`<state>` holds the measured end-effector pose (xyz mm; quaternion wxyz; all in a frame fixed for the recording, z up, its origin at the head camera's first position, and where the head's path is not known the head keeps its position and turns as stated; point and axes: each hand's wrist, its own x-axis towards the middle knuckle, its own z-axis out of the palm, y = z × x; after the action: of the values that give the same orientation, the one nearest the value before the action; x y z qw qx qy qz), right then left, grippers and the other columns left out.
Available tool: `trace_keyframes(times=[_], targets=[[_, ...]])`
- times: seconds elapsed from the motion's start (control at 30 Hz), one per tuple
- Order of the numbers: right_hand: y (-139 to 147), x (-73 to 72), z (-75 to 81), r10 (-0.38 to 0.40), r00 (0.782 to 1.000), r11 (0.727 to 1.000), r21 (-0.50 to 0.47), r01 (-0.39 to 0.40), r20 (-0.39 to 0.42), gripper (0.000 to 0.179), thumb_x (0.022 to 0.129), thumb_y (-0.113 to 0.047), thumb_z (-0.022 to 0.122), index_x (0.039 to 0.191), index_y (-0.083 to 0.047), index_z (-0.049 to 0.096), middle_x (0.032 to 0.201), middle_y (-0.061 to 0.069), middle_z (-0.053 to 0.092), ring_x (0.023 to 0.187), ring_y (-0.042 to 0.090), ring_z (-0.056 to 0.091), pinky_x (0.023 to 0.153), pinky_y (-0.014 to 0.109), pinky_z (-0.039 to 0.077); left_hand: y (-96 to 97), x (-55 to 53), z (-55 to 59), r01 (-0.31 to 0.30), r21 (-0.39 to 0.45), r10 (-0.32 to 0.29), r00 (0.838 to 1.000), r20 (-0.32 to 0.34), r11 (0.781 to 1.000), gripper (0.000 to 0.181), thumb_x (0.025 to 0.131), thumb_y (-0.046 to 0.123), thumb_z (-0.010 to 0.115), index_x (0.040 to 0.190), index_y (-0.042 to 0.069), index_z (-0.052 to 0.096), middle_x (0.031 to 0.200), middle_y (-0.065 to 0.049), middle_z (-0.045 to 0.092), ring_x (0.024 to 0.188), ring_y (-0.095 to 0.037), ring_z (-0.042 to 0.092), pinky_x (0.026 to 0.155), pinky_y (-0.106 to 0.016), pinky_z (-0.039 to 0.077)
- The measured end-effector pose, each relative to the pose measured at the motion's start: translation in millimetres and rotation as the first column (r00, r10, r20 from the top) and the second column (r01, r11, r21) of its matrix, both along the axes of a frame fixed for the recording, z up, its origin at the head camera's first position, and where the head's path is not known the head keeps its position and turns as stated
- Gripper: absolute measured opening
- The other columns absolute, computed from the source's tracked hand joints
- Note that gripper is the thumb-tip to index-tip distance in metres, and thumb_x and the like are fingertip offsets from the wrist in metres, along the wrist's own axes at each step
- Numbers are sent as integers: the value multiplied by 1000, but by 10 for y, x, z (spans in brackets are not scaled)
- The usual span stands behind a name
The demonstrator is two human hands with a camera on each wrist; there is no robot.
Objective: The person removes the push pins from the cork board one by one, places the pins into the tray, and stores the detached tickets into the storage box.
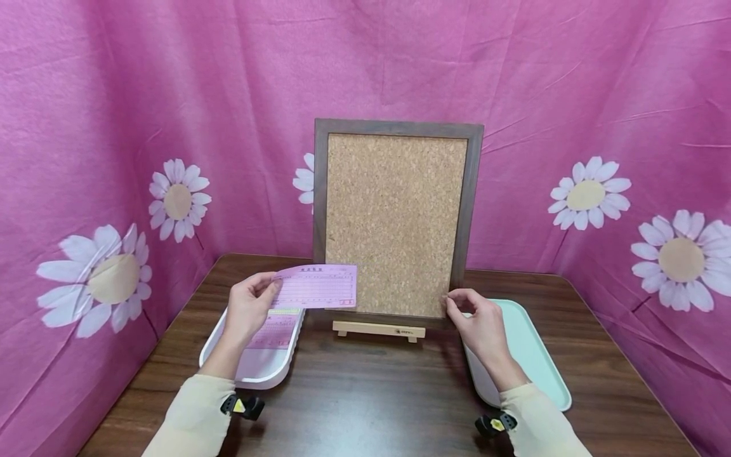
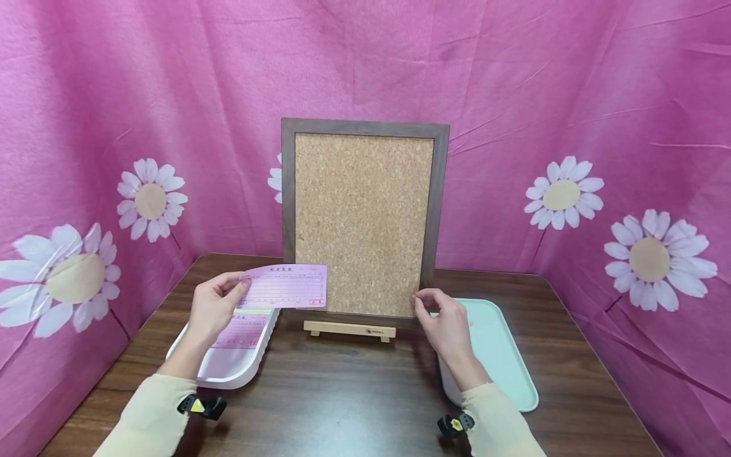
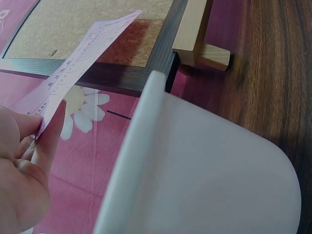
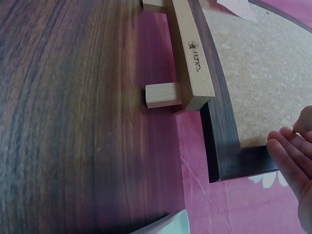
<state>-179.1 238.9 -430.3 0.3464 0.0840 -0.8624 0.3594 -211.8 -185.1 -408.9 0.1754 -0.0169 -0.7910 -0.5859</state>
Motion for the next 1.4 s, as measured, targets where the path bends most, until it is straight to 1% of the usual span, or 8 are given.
trace_keyframes(times=[0.2, 0.33, 0.43, 0.67, 0.77, 1.0, 1.2, 1.4], targets=[[69, 26, -27, 8, 999, 1000, 8, -8, -33, 12, 87, 6, 80, 91, -5, 79, 83, 8, 81, 73, -14, 62, 61, 8, 52, -36, 17, -19, 9, 17, -9, 1000, -3, 1000, 21, 101, -3, 68, 119, -10, 75, 109, -28, 79, 73, 7, 63, 66, -13, 54], [125, 33, -40, 3, 999, 1000, 7, -3, -39, 13, 87, 7, 80, 91, -6, 79, 84, 8, 82, 75, -20, 59, 62, 10, 53, -73, 38, -8, -6, -1, 6, 1000, -7, 1000, 21, 101, -3, 68, 120, -11, 75, 110, -30, 78, 72, 7, 62, 65, -12, 54], [164, 38, -46, -3, 999, 1000, 6, 3, -40, 14, 87, 7, 80, 92, -6, 79, 86, 8, 82, 76, -20, 59, 62, 11, 54, -106, 45, 3, -17, -11, 17, 1000, -8, 1000, 22, 102, -1, 68, 120, -11, 74, 110, -31, 78, 72, 7, 61, 65, -12, 53], [215, 50, -68, 12, 998, 1000, -17, -13, -59, 16, 86, 10, 79, 91, -5, 79, 87, 10, 83, 76, -24, 58, 64, 4, 50, -166, 73, 3, -21, -18, 21, 1000, -1, 1000, 24, 103, 2, 69, 124, -9, 74, 114, -31, 77, 74, 8, 60, 67, -11, 52], [232, 57, -82, 11, 998, 1000, -28, -13, -57, 16, 86, 10, 79, 91, -5, 79, 87, 11, 83, 76, -25, 58, 64, 3, 49, -190, 90, 7, -20, -15, 20, 1000, -6, 1000, 24, 103, 2, 69, 124, -9, 74, 115, -32, 77, 74, 8, 61, 67, -11, 52], [306, 108, -100, -17, 998, 999, -35, 15, -63, 15, 85, 10, 80, 90, -4, 79, 81, 11, 80, 74, -24, 57, 63, 5, 49, -231, 106, 15, -19, -23, 18, 1000, -9, 1000, 23, 103, 2, 69, 122, -11, 74, 111, -32, 77, 72, 7, 61, 66, -12, 52], [370, 161, -88, -31, 999, 998, -46, 30, -29, 13, 87, 9, 79, 92, -4, 79, 84, 12, 81, 75, -24, 57, 64, 2, 47, -266, 124, 6, -28, -23, 28, 1000, -8, 999, 22, 103, 1, 68, 121, -11, 74, 111, -33, 77, 73, 7, 61, 66, -12, 52], [421, 190, -94, -50, 999, 997, -53, 49, -11, 13, 88, 7, 79, 92, -5, 81, 84, 13, 81, 74, -25, 57, 65, 1, 46, -305, 142, -20, -33, -47, 33, 999, -7, 998, 22, 102, -1, 68, 119, -14, 72, 107, -31, 78, 73, 9, 61, 67, -11, 53]])
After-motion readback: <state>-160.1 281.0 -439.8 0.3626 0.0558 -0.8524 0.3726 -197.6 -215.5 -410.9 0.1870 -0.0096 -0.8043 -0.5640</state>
